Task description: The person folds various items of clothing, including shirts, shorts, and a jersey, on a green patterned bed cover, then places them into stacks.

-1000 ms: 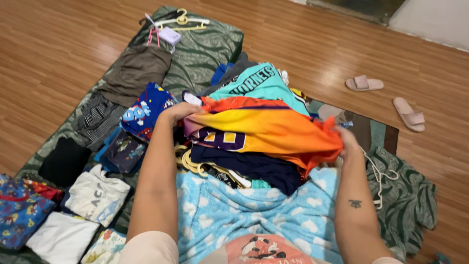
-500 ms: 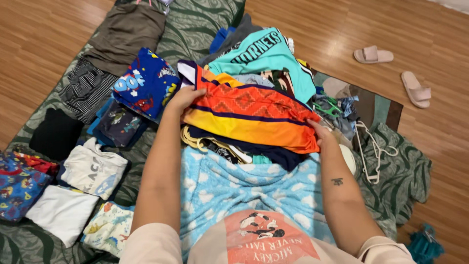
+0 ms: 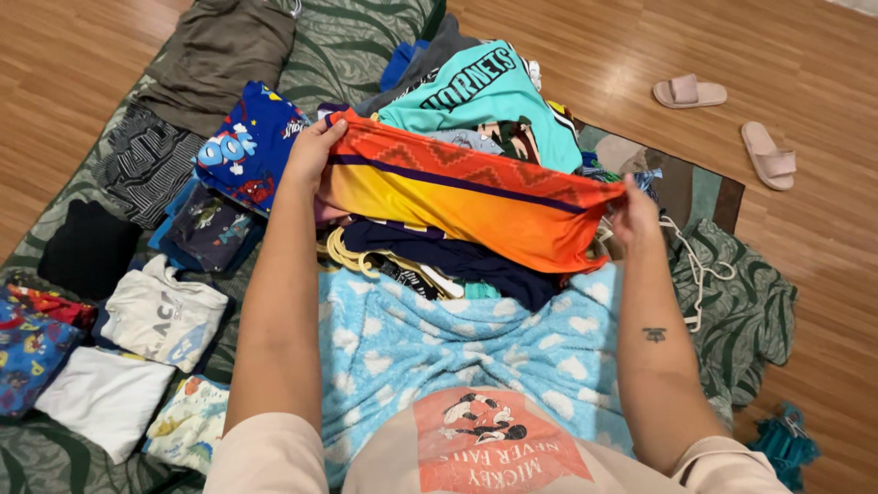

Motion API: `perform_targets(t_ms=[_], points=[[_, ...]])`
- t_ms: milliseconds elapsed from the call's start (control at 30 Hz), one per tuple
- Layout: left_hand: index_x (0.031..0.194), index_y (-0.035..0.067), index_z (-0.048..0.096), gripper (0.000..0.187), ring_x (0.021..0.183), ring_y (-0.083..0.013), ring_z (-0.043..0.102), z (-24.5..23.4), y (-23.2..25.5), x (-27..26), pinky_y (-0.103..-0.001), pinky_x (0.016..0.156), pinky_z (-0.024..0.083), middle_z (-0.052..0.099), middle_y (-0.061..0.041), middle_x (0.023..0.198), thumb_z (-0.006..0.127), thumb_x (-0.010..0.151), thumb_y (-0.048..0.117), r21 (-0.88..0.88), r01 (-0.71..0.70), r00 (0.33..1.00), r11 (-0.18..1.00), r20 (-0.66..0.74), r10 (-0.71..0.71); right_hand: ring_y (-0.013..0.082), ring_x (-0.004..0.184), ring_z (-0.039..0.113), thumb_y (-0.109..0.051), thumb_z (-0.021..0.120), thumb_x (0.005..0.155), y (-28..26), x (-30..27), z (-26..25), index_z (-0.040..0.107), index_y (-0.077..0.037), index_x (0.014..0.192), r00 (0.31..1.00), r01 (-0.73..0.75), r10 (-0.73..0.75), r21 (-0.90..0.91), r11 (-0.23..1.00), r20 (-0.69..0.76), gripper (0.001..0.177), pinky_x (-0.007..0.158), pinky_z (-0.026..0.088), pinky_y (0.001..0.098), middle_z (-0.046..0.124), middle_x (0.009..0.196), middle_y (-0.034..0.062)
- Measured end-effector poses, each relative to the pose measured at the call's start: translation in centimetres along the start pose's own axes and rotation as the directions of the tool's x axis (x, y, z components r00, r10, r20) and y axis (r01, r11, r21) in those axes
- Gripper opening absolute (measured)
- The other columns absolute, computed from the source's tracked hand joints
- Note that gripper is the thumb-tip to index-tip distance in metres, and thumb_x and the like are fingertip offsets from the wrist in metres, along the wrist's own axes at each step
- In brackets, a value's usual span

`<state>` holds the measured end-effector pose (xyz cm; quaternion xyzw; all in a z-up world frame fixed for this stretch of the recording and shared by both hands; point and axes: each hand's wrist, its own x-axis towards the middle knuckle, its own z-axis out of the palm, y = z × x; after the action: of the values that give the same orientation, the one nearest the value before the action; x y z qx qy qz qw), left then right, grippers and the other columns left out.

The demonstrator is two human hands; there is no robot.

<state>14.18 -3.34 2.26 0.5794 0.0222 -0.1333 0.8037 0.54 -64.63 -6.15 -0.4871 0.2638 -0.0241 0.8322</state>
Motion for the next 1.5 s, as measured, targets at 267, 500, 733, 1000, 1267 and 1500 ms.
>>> perform_targets(t_ms=[267, 500, 733, 1000, 1267, 1500], points=[[0.122, 0.006, 0.066, 0.026, 0.089, -0.0051, 0.064, 1.8, 0.8, 0.4, -0.022, 0.084, 0.052, 0.073, 0.002, 0.101, 0.070, 0.098, 0.017, 0.165, -0.435, 0.890, 0.885, -0.068, 0.450, 0.0160, 0.102, 0.067, -0.010, 0.070, 0.091, -3.3, -2.0, -0.2, 0.070, -0.009, 0.114, 0.946, 0.123, 0.022, -0.422, 0.898, 0.324, 0.023, 0.094, 0.050, 0.0341, 0.071, 0.114, 0.0043], [0.103, -0.001, 0.069, 0.028, 0.086, -0.0187, 0.060, 2.5, 2.8, -1.2, -0.032, 0.082, 0.051, 0.066, -0.008, 0.091, 0.077, 0.101, 0.025, 0.699, -0.268, 0.873, 0.663, -0.114, 0.474, 0.0087, 0.121, 0.058, -0.003, 0.069, 0.095, -2.9, -3.5, 2.1, 0.069, -0.003, 0.103, 0.820, 0.572, -0.526, -0.371, 0.732, 0.226, 0.008, 0.103, 0.046, 0.0268, 0.061, 0.132, -0.0055], [0.134, 0.008, 0.058, 0.072, 0.118, -0.0364, 0.059, 18.9, -0.1, -2.3, -0.045, 0.101, 0.047, 0.064, -0.016, 0.126, 0.090, 0.072, 0.026, 0.710, -0.547, 0.807, 0.444, 0.305, 0.505, 0.0122, 0.087, 0.065, -0.007, 0.066, 0.102, -1.4, -6.7, 12.2, 0.070, -0.004, 0.111, 0.848, 0.502, -0.359, -0.376, 0.778, 0.389, 0.011, 0.080, 0.053, 0.0268, 0.071, 0.098, 0.0047], [0.111, 0.011, 0.069, 0.023, 0.097, -0.0345, 0.067, 27.8, -1.1, -1.5, -0.044, 0.083, 0.053, 0.072, -0.014, 0.102, 0.069, 0.099, 0.031, 0.738, -0.546, 0.832, 0.396, 0.533, 0.152, 0.0134, 0.086, 0.056, -0.013, 0.083, 0.097, 0.1, -8.3, 13.8, 0.070, 0.003, 0.104, 0.780, 0.625, -0.425, -0.604, 0.494, 0.458, 0.022, 0.080, 0.049, 0.0311, 0.065, 0.093, 0.0109], [0.113, 0.010, 0.065, 0.018, 0.083, -0.0105, 0.061, 18.9, 5.4, 1.9, -0.029, 0.073, 0.051, 0.068, 0.000, 0.093, 0.060, 0.106, 0.025, 0.438, -0.577, 0.812, 0.690, 0.220, 0.540, 0.0315, 0.078, 0.073, -0.043, 0.081, 0.076, 1.3, -8.6, 8.7, 0.078, -0.012, 0.109, 0.927, 0.369, -0.099, -0.927, 0.075, 0.361, 0.045, 0.074, 0.054, 0.0394, 0.075, 0.088, 0.0164], [0.113, 0.006, 0.063, 0.017, 0.094, -0.0091, 0.060, 1.8, 8.4, 5.9, -0.027, 0.086, 0.053, 0.064, 0.001, 0.100, 0.058, 0.117, 0.021, 0.558, -0.720, 0.516, 0.412, 0.034, 0.856, 0.0292, 0.079, 0.072, -0.042, 0.074, 0.073, 1.5, -5.9, 3.1, 0.083, -0.018, 0.101, 0.961, 0.272, 0.012, -0.943, -0.192, 0.275, 0.038, 0.078, 0.052, 0.0399, 0.077, 0.080, 0.0131]])
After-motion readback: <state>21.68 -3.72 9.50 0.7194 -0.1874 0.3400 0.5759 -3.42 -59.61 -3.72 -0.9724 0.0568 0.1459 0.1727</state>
